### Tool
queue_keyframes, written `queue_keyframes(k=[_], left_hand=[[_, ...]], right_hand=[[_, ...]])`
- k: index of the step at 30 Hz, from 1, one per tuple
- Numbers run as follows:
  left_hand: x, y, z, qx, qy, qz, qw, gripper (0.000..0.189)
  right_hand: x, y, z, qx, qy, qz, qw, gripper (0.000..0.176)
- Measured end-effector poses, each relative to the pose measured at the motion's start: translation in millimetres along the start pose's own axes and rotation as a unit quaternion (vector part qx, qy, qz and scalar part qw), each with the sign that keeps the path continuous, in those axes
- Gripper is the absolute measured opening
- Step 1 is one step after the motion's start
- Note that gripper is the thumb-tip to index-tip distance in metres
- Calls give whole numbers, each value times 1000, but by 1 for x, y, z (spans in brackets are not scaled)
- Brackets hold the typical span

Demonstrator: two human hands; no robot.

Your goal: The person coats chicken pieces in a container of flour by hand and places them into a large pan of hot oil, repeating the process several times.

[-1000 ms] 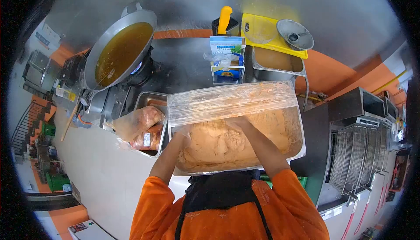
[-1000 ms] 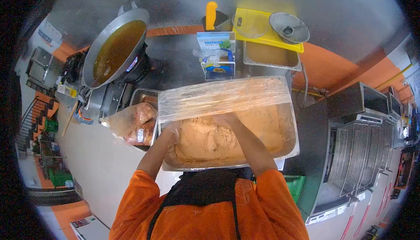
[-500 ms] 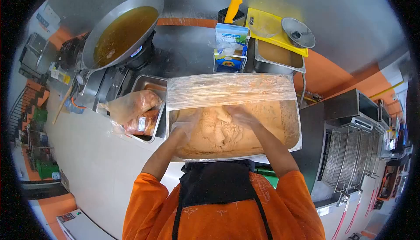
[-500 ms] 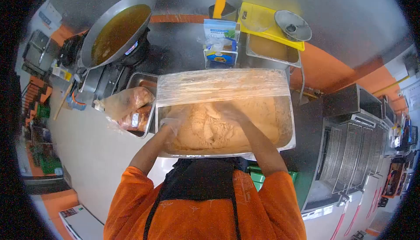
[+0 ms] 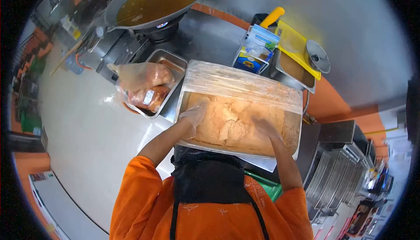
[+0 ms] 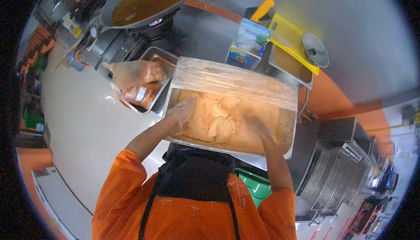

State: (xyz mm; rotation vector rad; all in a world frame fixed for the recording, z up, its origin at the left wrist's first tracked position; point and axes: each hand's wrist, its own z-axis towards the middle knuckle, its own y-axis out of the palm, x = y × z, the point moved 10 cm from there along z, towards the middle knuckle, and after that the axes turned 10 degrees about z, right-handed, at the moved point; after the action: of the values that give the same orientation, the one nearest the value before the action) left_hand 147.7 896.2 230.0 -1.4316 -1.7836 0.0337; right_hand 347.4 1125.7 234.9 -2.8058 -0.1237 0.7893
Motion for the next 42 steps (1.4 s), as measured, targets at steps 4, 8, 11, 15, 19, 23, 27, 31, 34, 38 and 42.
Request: queue_keyframes(k=[4, 8, 11, 15, 19, 23, 27, 31, 34, 38, 42], left_hand=[[13, 20, -11, -42, 73, -91, 992, 66], [28, 24, -22, -138, 48, -218, 965, 66], [48, 18, -33, -254, 78, -413, 871, 66], [23, -14, -55, -79, -9, -223, 972, 67], [17, 20, -23, -102, 51, -69, 991, 68], [36, 9, -22, -85, 125, -42, 988, 69], [41, -12, -27, -35, 212, -282, 935, 69], [19, 4, -43, -56, 56, -67, 995, 60], [27, -2, -37, -23, 97, -33, 994, 59], [26, -39, -55, 17, 61, -147, 987, 70], [25, -30, -50, -11, 21, 57, 998, 74]], right_hand=[[-26, 61, 28, -20, -185, 179, 966, 84], [-41, 119, 71, -103, 8, 389, 915, 80], [-141, 118, -20, -145, -179, 393, 890, 74], [-68, 81, 18, 1, -64, 332, 941, 69], [-79, 117, 27, -48, -88, 370, 924, 67], [-129, 124, 11, -162, -135, 526, 824, 66], [-112, 92, 10, -119, -113, 470, 867, 66], [-66, 95, 72, -57, -116, 435, 891, 68], [-106, 113, 59, -83, -173, 505, 841, 68], [-92, 86, 49, -21, -97, 402, 910, 70], [-53, 75, 78, -44, -23, 331, 942, 72]])
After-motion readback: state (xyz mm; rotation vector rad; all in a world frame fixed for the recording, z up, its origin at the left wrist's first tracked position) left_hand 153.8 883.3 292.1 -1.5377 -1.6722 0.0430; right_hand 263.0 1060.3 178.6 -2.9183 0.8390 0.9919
